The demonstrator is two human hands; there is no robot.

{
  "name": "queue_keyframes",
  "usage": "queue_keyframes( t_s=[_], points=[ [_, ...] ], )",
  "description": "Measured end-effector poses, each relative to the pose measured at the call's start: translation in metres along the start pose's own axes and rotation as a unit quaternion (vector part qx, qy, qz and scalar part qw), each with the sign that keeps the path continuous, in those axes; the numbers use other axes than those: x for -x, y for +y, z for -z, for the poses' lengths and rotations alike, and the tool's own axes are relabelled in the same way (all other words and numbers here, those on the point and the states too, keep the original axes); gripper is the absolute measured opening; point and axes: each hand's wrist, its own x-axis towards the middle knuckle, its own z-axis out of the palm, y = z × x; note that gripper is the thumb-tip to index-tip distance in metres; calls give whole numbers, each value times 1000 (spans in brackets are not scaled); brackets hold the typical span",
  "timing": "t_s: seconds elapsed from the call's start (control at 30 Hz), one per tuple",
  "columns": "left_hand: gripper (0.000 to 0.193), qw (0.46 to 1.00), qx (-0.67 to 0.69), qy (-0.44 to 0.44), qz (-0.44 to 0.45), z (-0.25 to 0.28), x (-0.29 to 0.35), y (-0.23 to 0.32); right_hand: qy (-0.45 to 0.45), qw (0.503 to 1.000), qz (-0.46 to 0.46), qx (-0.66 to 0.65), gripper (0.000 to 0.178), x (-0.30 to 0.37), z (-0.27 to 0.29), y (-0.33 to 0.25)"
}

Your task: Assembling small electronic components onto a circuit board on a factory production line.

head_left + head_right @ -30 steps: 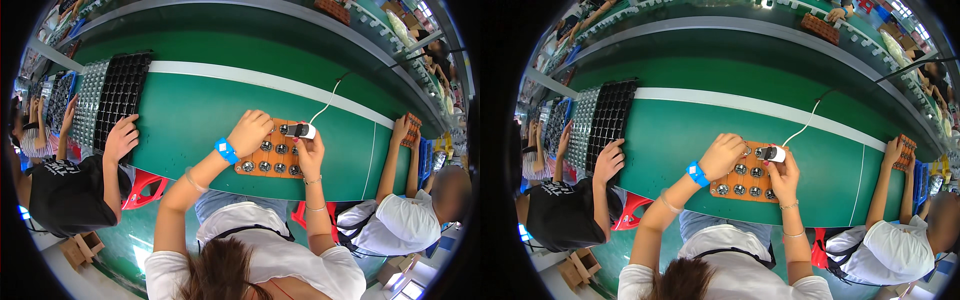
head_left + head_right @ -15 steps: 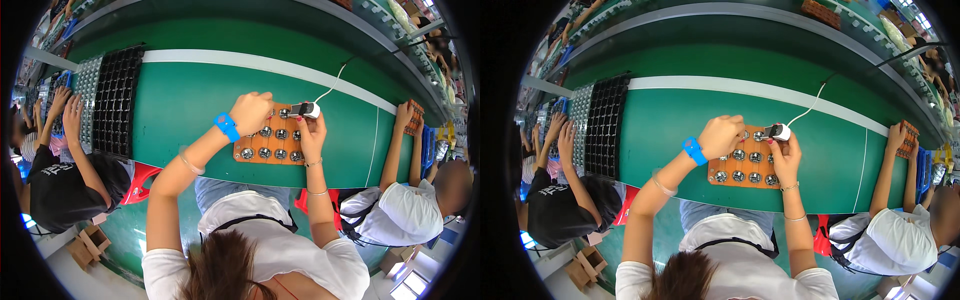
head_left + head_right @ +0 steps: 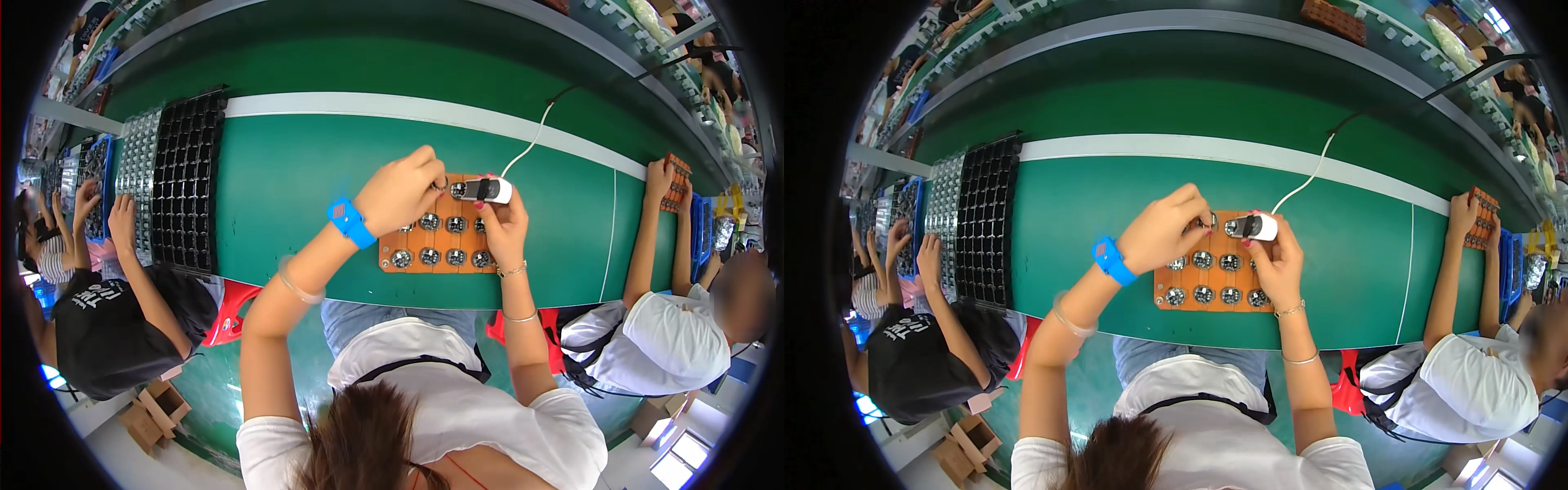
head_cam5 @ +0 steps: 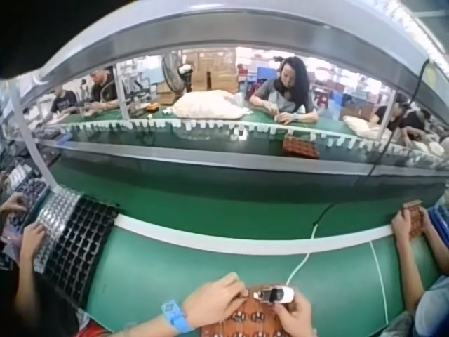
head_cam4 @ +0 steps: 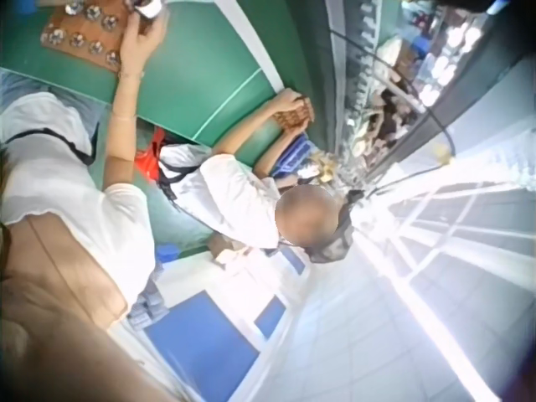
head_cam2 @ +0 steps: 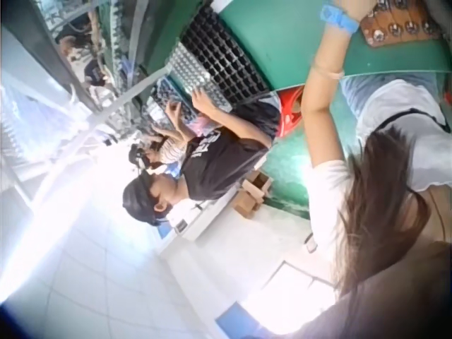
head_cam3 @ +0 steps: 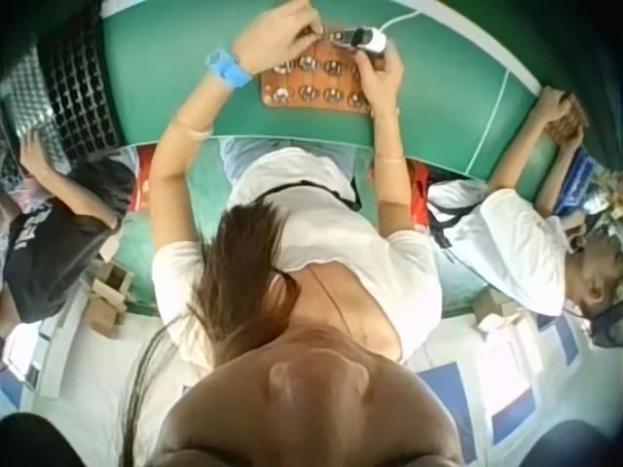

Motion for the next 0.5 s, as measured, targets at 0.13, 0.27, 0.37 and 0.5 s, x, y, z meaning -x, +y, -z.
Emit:
queue_keyframes(
  t_s=[0.13, 0.27, 0.37, 0.5],
  points=[
    [25, 997, 68, 17, -24, -8, 6, 12, -28, 999, 5, 23, 37, 2, -6, -18],
    [32, 991, 133, 30, -10, -12, 6, 15, -51, 998, 13, 18, 40, 2, -2, -18],
    [34, 993, 110, 25, -19, -8, 6, 22, -57, 998, 1, 3, 39, 3, -2, -17],
    [37, 997, 62, 29, -26, -13, 6, 12, -33, 999, 13, -40, 39, 8, -2, -16]
  ],
)
